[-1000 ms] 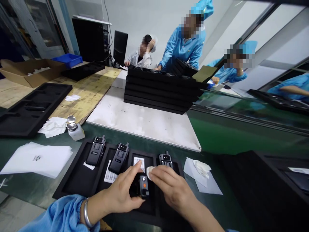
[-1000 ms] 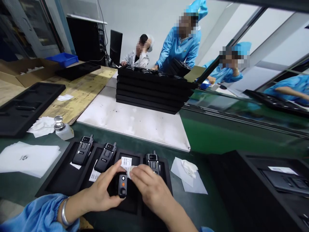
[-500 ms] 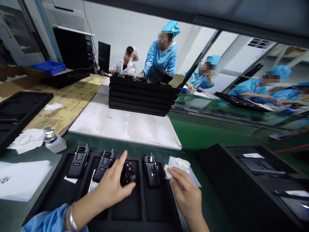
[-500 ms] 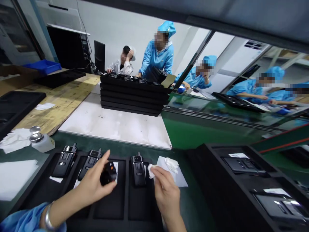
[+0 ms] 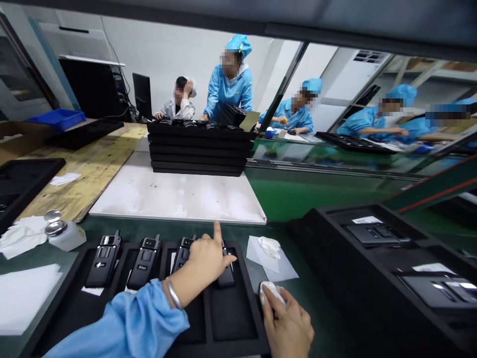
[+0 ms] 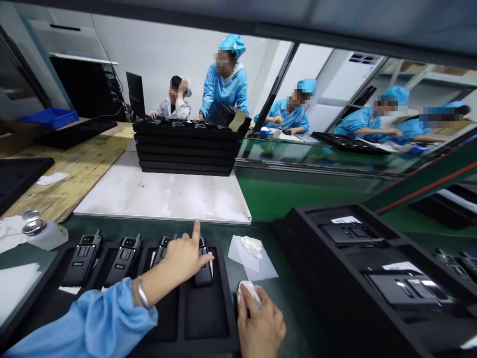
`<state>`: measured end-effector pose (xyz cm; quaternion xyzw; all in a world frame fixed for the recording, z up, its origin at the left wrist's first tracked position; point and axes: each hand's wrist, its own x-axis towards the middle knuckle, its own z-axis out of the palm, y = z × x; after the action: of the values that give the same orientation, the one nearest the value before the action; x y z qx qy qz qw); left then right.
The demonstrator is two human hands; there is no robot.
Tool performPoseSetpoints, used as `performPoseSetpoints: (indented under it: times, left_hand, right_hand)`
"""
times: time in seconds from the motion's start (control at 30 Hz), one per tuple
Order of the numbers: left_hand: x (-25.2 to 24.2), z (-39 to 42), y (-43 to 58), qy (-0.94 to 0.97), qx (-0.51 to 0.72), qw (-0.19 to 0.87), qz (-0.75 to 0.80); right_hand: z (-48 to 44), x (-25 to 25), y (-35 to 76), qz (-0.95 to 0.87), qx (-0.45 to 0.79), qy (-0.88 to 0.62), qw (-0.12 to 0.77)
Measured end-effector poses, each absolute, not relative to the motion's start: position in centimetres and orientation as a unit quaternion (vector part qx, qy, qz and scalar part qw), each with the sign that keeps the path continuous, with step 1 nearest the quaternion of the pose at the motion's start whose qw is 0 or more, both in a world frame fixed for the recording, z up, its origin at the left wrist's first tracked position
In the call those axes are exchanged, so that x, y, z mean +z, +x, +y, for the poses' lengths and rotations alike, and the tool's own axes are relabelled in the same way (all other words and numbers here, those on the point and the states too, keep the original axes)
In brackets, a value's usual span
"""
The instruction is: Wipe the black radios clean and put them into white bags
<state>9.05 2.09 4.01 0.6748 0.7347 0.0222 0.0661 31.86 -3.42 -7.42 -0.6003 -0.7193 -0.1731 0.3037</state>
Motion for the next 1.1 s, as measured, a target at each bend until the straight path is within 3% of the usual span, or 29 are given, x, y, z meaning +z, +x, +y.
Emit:
performPoseSetpoints:
  times: [0.3,0.53,0.77,0.93,1.1]
  left_hand:
    - [3.1,3.2,11.1,0.659,0.095,0.14,0.733]
    - [1.5,-3.3,8.3,0.745,0.389,0.279,0.464]
    - [0.2,-6.3,7.0,0.765,0.46,0.262,0.367]
    - [0.1,-6.3,7.0,0.78,0.457,0.23,0.361]
    - [0.3,-6.5,7.0,0.778,0.465,0.225,0.357]
  right_hand:
    - [-2.5,-7.4,32.0,-0.757,-0.113,-0.524,0.373]
    - [-1.6,-7.6,33.5,-0.76,-0.006,-0.561,0.329]
    - [-1.6,1.8,31.7,-0.765,0.189,-0.432,0.439]
    - [-1.9,7.2,27.5,-0.892,0.193,-0.247,0.327]
    - [-0.2,6.7,28.7,-0.917,0.122,-0.245,0.292]
